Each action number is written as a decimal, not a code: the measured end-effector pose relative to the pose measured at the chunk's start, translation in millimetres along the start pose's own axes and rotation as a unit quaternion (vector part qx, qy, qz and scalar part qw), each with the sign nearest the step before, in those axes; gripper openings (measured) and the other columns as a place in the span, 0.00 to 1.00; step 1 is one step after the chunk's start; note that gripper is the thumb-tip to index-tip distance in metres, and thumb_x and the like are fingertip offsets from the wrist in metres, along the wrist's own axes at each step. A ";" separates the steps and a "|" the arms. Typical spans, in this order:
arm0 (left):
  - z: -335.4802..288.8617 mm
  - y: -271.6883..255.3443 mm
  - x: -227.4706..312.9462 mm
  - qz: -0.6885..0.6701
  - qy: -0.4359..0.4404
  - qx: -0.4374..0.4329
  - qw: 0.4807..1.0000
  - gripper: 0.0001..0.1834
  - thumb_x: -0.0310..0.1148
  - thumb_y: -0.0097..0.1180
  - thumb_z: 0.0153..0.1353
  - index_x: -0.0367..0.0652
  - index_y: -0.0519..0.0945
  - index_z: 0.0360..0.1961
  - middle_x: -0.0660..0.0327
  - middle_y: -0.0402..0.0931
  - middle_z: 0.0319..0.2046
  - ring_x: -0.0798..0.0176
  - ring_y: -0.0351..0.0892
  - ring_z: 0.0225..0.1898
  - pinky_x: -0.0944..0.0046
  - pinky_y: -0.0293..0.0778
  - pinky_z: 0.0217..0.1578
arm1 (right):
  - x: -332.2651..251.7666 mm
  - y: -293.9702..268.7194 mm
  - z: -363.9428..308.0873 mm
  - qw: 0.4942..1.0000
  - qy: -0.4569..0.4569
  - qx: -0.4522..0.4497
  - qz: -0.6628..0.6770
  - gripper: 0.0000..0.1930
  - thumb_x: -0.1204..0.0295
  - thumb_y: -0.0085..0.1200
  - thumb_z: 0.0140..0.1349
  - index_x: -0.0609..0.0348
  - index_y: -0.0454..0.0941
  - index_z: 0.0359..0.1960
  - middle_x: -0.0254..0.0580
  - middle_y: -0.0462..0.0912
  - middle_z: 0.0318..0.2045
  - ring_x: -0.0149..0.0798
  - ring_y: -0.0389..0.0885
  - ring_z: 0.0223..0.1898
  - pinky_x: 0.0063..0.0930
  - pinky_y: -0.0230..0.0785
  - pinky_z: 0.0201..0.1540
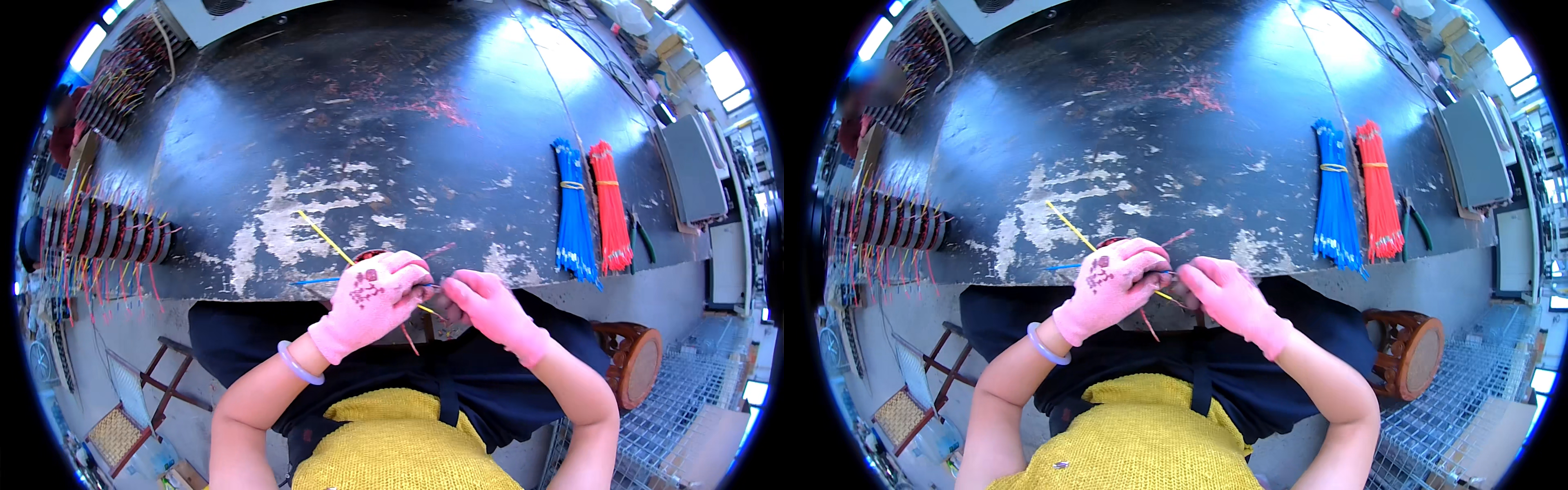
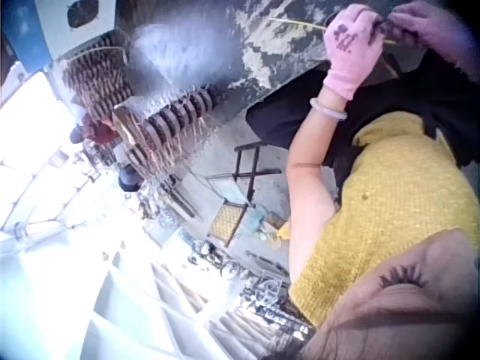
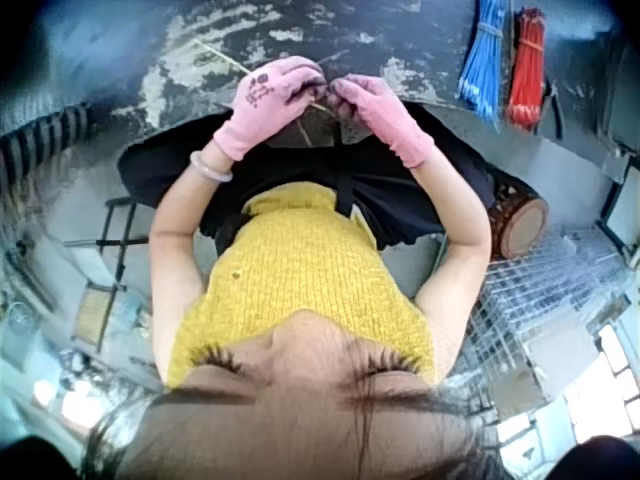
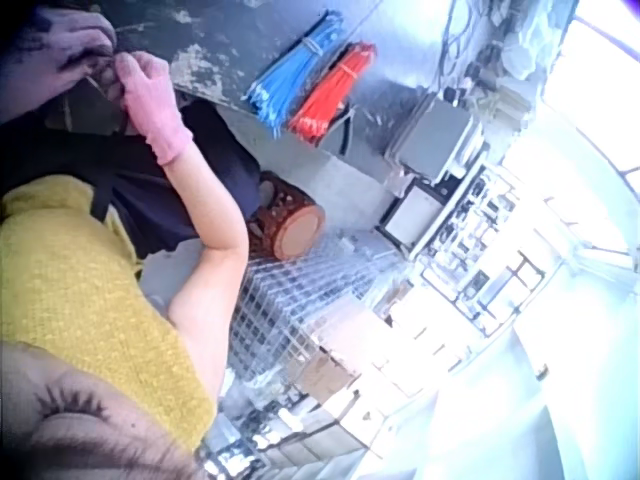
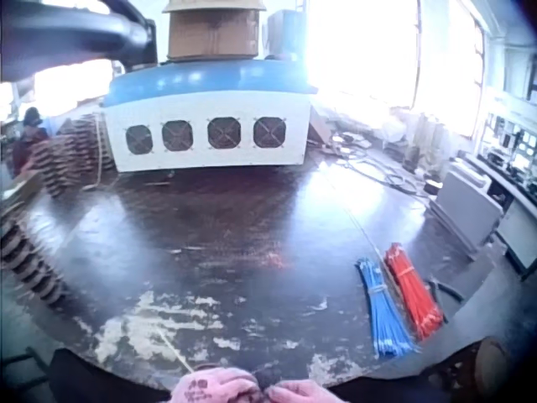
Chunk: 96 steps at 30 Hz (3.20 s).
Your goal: The person is assembling motor components by inserting wires into a stator and using pliers to trim them. They handle wire bundles and move completed assemblies into a stack on the workbench.
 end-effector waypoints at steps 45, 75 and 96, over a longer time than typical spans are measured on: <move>-6.3 -4.9 14.1 0.208 0.115 0.038 0.971 0.28 0.20 0.62 0.51 0.43 0.78 0.57 0.53 0.77 0.56 0.43 0.76 0.58 0.44 0.70 0.63 | 61.9 -278.0 -119.7 0.681 0.054 0.556 -0.473 0.10 0.60 0.59 0.64 0.53 0.84 0.34 0.43 0.83 0.34 0.48 0.82 0.40 0.45 0.74 0.42; -1.5 -8.1 8.8 0.111 0.107 0.039 0.987 0.30 0.19 0.59 0.58 0.42 0.74 0.64 0.52 0.77 0.55 0.45 0.77 0.56 0.47 0.72 0.60 | 144.1 -335.3 -172.1 0.825 0.029 0.547 -0.141 0.10 0.66 0.64 0.66 0.62 0.86 0.38 0.31 0.85 0.31 0.26 0.77 0.35 0.24 0.70 0.42; 6.6 -60.0 174.4 0.251 0.358 0.192 0.878 0.14 0.35 0.68 0.51 0.53 0.87 0.42 0.65 0.81 0.37 0.59 0.84 0.44 0.41 0.76 0.57 | -154.8 -63.4 -158.5 0.819 -0.415 0.330 -0.220 0.17 0.68 0.79 0.45 0.46 0.85 0.37 0.28 0.80 0.27 0.36 0.78 0.27 0.30 0.66 0.33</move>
Point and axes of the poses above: each hand's wrist, its own z-axis towards the middle knuckle, its own y-axis out of the palm, x = y × z, the point moved 9 cm from there along z, towards the middle knuckle
